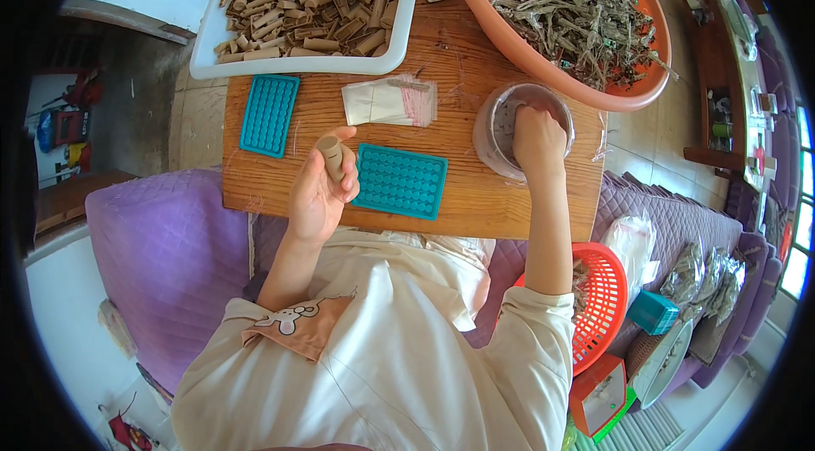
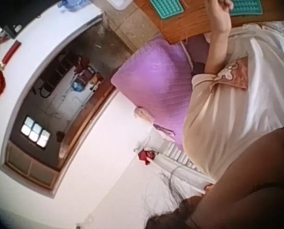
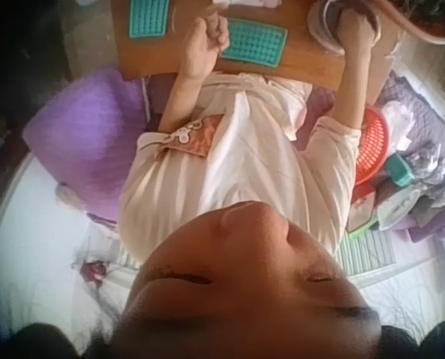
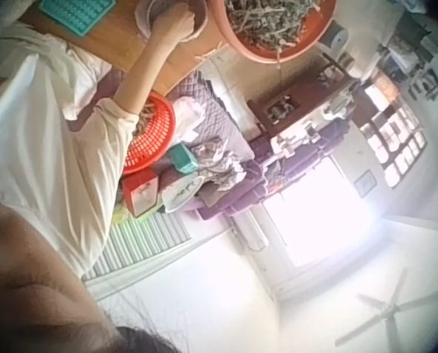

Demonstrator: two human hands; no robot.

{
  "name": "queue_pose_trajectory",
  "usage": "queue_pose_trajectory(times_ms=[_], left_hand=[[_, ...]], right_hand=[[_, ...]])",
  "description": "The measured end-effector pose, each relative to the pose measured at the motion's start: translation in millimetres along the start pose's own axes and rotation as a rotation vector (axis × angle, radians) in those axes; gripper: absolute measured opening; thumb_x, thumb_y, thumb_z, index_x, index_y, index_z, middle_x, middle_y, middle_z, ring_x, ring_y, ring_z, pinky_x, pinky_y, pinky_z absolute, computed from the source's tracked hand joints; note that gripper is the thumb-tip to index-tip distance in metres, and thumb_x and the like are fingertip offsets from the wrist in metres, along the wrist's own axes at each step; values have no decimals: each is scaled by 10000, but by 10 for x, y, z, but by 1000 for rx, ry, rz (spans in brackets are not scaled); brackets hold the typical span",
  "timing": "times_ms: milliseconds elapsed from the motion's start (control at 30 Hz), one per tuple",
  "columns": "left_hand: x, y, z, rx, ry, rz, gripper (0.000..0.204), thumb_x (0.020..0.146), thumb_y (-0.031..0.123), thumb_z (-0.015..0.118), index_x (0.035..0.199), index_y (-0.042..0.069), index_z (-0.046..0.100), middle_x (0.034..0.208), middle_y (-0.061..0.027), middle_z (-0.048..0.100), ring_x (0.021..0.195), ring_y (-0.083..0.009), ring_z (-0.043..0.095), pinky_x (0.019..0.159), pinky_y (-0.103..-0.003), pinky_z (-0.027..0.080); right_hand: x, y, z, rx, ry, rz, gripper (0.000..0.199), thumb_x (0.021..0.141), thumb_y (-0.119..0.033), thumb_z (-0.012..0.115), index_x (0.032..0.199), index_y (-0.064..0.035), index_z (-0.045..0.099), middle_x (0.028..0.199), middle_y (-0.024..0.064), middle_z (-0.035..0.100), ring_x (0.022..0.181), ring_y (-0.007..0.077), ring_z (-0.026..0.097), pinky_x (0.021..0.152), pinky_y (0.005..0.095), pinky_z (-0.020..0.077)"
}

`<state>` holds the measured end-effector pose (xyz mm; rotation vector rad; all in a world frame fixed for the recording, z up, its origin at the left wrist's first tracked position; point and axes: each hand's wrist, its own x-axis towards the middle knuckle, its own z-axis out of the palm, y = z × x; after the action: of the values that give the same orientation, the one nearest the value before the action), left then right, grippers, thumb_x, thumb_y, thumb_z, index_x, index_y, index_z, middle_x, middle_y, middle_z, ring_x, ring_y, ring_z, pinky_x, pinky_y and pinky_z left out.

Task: The person fills small capsules with herbal material by hand, then places the filled capsules into a plastic tray.

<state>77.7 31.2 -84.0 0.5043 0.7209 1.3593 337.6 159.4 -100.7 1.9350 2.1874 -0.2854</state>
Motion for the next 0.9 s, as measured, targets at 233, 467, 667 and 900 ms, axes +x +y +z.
queue_pose_trajectory(times_ms=[233,467,667,900], left_hand=[[21,82,-19,-281,13,-179,316,884,196,423,1158,45,381,1020,-92,494,1022,-212,489,618,-255,541],[27,41,-13,-568,-61,-301,312,887,152,405,1169,25,359,1040,-128,482,1067,-270,468,614,-284,566],[12,22,-77,-546,-10,-309,319,883,201,423,1152,31,400,1002,-101,508,973,-218,531,598,-266,560],[18,5,-16,-560,7,-392,320,883,210,429,1151,37,407,987,-84,516,914,-197,557,595,-265,554]], right_hand=[[-9,41,-85,255,172,-190,109,687,-25,531,781,-26,586,759,180,600,748,352,574,666,414,456],[65,51,18,230,12,-204,109,702,-60,560,803,-22,575,811,200,585,762,352,564,665,422,443],[-52,89,-173,586,274,-121,127,768,-45,482,834,-9,584,765,194,581,687,317,579,627,384,451],[-162,183,-170,1034,149,1,110,783,-32,508,865,10,568,708,59,578,612,113,552,546,238,437]])
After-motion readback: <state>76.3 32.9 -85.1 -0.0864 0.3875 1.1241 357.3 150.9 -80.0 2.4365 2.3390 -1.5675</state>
